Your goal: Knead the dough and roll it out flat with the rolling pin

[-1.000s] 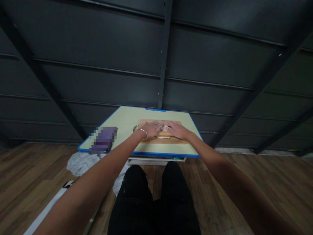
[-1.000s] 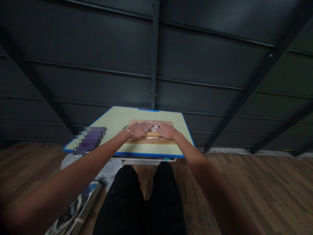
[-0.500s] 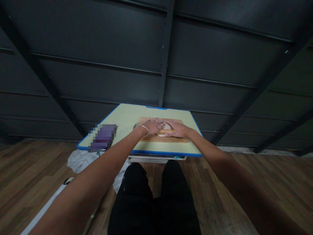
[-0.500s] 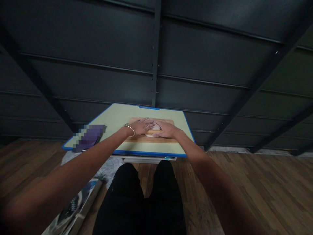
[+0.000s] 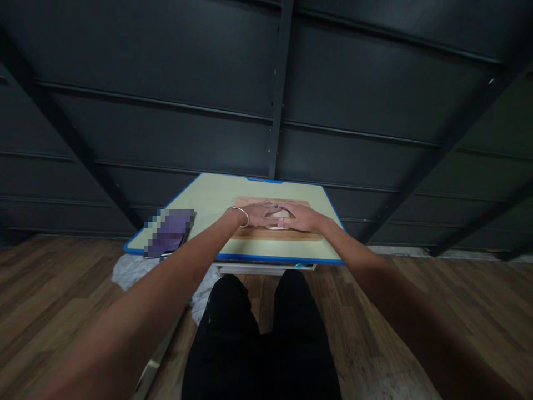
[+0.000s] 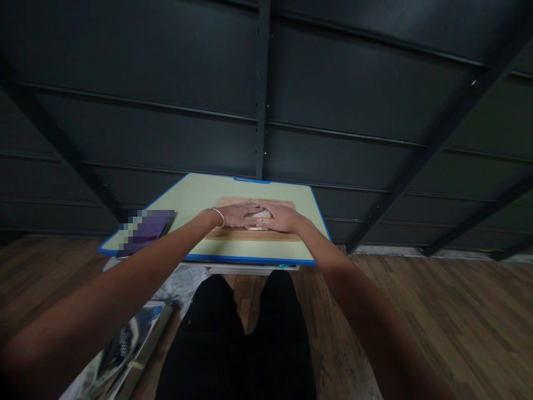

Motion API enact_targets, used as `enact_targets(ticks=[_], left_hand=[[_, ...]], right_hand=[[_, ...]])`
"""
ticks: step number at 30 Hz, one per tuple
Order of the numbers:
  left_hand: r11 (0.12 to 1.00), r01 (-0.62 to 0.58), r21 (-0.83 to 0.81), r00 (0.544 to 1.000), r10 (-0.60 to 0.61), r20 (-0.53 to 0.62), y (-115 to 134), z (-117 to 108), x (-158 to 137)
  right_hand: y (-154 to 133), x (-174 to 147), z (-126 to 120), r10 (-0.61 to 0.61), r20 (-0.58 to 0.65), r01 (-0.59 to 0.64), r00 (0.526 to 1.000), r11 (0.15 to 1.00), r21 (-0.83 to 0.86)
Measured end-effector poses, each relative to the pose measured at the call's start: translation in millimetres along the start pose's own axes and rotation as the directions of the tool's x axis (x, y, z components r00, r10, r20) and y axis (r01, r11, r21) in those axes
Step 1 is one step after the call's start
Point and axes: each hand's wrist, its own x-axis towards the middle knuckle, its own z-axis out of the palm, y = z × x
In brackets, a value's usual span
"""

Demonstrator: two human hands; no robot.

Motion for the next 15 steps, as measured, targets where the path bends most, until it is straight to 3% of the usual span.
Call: enact_targets(ticks=[6, 10, 15], left_hand=[[1.0, 0.011, -0.008, 1.0, -0.011, -0.022, -6.7, 7.6, 6.0], [0.999, 0.04, 0.005, 0.992, -0.039, -0.119, -5.5, 11.2, 8.2], [0.996, 0.071, 0.055, 0.966, -0.055, -0.254, -2.3, 10.7, 8.5]], right_hand=[[2.1, 1.3, -0.7, 0.03, 0.001, -0.029, 1.0, 0.998, -0.058], [13.1, 5.9, 2.1, 0.092, -0.007, -0.092, 0.996, 0.99, -0.109], [20.0, 10.6, 3.7, 0.065, 0.015, -0.063, 0.998, 0.993, -0.101]])
